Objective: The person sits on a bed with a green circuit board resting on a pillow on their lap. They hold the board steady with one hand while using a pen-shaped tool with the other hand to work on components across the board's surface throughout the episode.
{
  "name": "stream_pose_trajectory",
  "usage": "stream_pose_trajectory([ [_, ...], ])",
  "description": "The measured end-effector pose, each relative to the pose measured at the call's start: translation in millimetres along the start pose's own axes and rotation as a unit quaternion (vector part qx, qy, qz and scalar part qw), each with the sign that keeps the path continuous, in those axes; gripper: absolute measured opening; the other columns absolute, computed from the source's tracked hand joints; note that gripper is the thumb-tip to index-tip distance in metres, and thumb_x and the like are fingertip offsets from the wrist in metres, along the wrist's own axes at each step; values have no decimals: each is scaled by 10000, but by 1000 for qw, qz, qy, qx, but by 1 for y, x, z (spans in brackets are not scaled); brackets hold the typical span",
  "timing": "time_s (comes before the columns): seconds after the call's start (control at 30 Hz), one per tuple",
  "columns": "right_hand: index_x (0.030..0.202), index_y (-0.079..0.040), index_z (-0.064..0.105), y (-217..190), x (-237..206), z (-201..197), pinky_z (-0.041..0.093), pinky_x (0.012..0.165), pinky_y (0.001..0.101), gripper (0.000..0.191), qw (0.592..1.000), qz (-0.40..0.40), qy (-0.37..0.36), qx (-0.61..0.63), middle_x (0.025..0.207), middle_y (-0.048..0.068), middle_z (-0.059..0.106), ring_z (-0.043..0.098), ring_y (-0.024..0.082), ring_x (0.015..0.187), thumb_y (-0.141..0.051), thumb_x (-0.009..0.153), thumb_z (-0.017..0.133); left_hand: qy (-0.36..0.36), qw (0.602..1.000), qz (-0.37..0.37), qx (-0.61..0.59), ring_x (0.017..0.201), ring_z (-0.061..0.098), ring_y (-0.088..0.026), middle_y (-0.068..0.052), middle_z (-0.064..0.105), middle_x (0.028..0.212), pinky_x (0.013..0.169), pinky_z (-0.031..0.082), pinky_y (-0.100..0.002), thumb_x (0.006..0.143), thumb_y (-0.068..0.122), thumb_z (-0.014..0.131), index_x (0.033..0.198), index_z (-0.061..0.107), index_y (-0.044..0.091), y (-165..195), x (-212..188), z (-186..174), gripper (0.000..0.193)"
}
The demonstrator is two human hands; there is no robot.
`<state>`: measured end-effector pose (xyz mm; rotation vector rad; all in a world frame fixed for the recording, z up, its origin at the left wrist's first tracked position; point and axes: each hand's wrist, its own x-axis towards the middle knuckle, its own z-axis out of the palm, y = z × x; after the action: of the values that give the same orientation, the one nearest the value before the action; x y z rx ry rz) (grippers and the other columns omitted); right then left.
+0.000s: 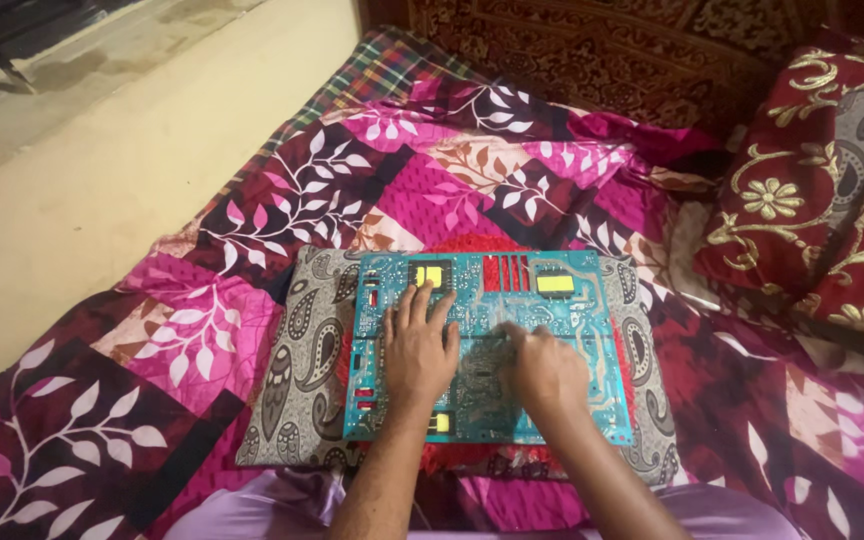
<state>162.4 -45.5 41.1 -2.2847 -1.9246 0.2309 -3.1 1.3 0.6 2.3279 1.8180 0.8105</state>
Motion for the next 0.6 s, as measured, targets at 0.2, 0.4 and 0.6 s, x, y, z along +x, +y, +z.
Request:
stream_pose_trajectory([
  [0.2, 1329, -342, 636, -2, 6, 4, 603, 723, 457, 609, 1000, -2, -7, -29, 1075, 118, 699, 738, 328, 893, -191, 755, 774, -12, 1000, -2, 3, 1479, 322, -309, -93, 446, 1545, 1200, 241, -556, 958, 328, 568, 1420, 577, 217, -1, 1, -1, 476],
  [0.4, 1290, -366, 670, 2, -4, 12, 591, 738, 472, 405, 1000, 13, -7, -11, 1043, 124, 707, 734, 335, 899, -204, 920, 693, -7, 1000, 0, -1, 1482, 330, -309, -93, 454, 1541, 1204, 244, -561, 966, 322, 566, 1413, 588, 214, -1, -1, 0, 459],
  [0.6, 1282, -379, 670, -3, 13, 9, 599, 736, 465, 571, 1000, 2, 10, -11, 1041, 112, 705, 740, 332, 901, -154, 757, 683, 2, 1000, 5, -2, 1478, 332, -313, -100, 455, 1535, 1200, 248, -555, 961, 321, 575, 1405, 593, 206, 1, 2, -3, 459],
])
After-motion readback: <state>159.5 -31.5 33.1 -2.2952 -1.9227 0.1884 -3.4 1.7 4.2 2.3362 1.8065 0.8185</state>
